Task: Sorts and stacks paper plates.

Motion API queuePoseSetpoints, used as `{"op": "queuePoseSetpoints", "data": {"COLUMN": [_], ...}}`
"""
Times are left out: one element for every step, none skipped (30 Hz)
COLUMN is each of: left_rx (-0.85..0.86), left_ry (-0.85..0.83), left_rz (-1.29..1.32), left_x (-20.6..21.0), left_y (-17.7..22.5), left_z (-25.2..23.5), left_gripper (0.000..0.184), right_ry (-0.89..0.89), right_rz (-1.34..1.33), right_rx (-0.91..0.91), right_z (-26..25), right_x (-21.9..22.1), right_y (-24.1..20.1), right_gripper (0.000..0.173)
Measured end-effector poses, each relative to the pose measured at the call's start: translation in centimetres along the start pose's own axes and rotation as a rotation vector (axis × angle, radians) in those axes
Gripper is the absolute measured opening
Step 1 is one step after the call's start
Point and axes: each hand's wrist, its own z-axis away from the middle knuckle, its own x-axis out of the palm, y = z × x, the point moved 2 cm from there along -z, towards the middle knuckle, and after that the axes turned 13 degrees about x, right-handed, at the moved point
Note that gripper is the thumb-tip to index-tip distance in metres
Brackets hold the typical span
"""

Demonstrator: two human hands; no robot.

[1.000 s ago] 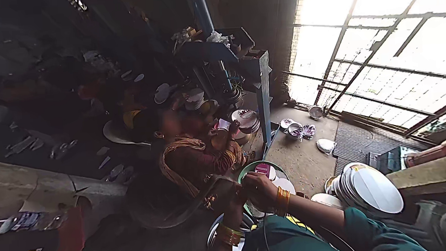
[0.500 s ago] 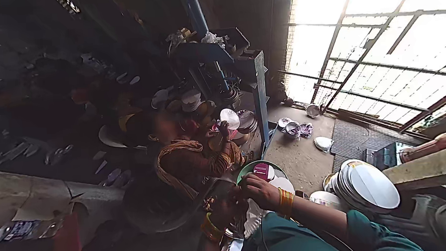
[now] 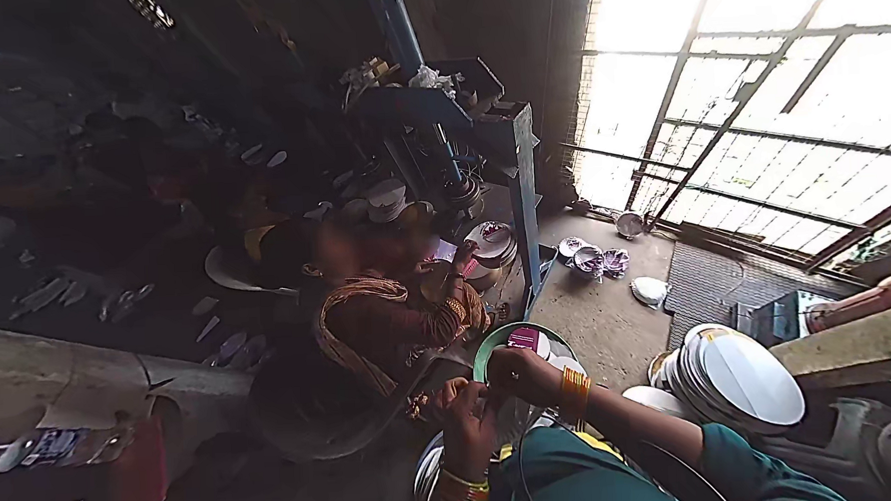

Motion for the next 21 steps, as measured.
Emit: {"op": "queuePoseSetpoints", "data": {"left_rx": [-0.009,-0.018,-0.019,-0.02,-0.02,-0.016,-0.003,0.012,0.029,0.04,0.04,0.021,-0.023,-0.095,-0.196,-0.307,-0.406,-0.479,-0.516,-0.521,-0.519], "left_ry": [0.029,0.049,0.068,0.077,0.087,0.098,0.114,0.133,0.155,0.18,0.205,0.225,0.237,0.242,0.228,0.201,0.174,0.145,0.119,0.099,0.084], "left_rz": [0.023,0.049,0.062,0.07,0.068,0.066,0.06,0.048,0.037,0.028,0.026,0.042,0.077,0.127,0.202,0.297,0.389,0.468,0.526,0.57,0.615], "left_x": [0.1,0.1,0.2,0.4,0.6,0.7,0.8,0.9,1.0,1.1,1.3,1.4,1.5,1.6,1.6,1.4,1.1,0.9,0.8,0.7,0.7], "left_y": [-0.3,-0.5,-0.7,-0.8,-0.9,-0.8,-0.8,-0.8,-0.9,-1.0,-1.2,-1.3,-1.4,-1.2,-0.9,-0.6,-0.5,-0.6,-0.8,-1.1,-1.3], "left_z": [0.3,0.5,0.6,0.8,0.9,1.0,1.1,1.2,1.2,1.3,1.4,1.6,1.6,1.6,1.4,1.1,0.9,0.8,0.8,0.9,1.0], "left_gripper": [0.017,0.017,0.017,0.019,0.021,0.021,0.022,0.023,0.024,0.026,0.027,0.027,0.026,0.024,0.023,0.021,0.019,0.017,0.015,0.013,0.011], "right_ry": [-0.035,-0.085,-0.112,-0.112,-0.096,-0.073,-0.051,-0.037,-0.019,0.009,0.048,0.095,0.149,0.202,0.259,0.329,0.373,0.401,0.416,0.425,0.435], "right_rz": [-0.079,-0.154,-0.185,-0.169,-0.122,-0.072,-0.028,0.008,0.038,0.063,0.079,0.085,0.083,0.077,0.07,0.067,0.071,0.096,0.136,0.186,0.24], "right_rx": [-0.014,-0.009,0.004,0.01,0.015,0.013,0.021,0.047,0.071,0.083,0.084,0.076,0.056,0.033,-0.004,-0.064,-0.123,-0.184,-0.248,-0.317,-0.388], "right_z": [0.1,0.1,0.2,0.2,0.2,0.2,0.2,0.2,0.3,0.3,0.3,0.3,0.3,0.2,0.3,0.3,0.4,0.6,0.6,0.6,0.5], "right_x": [-0.1,-0.1,0.0,0.1,0.3,0.5,0.7,0.9,1.0,1.1,1.3,1.4,1.7,2.0,2.2,2.6,2.8,2.8,2.8,2.8,2.8], "right_y": [0.5,0.9,1.1,1.1,1.1,1.0,0.9,0.5,0.2,0.0,-0.2,-0.1,0.1,0.4,0.6,0.8,0.9,0.9,1.0,1.4,1.7], "right_gripper": [0.021,0.028,0.036,0.041,0.04,0.036,0.03,0.025,0.022,0.021,0.021,0.022,0.022,0.022,0.02,0.016,0.012,0.012,0.016,0.016,0.01]}}
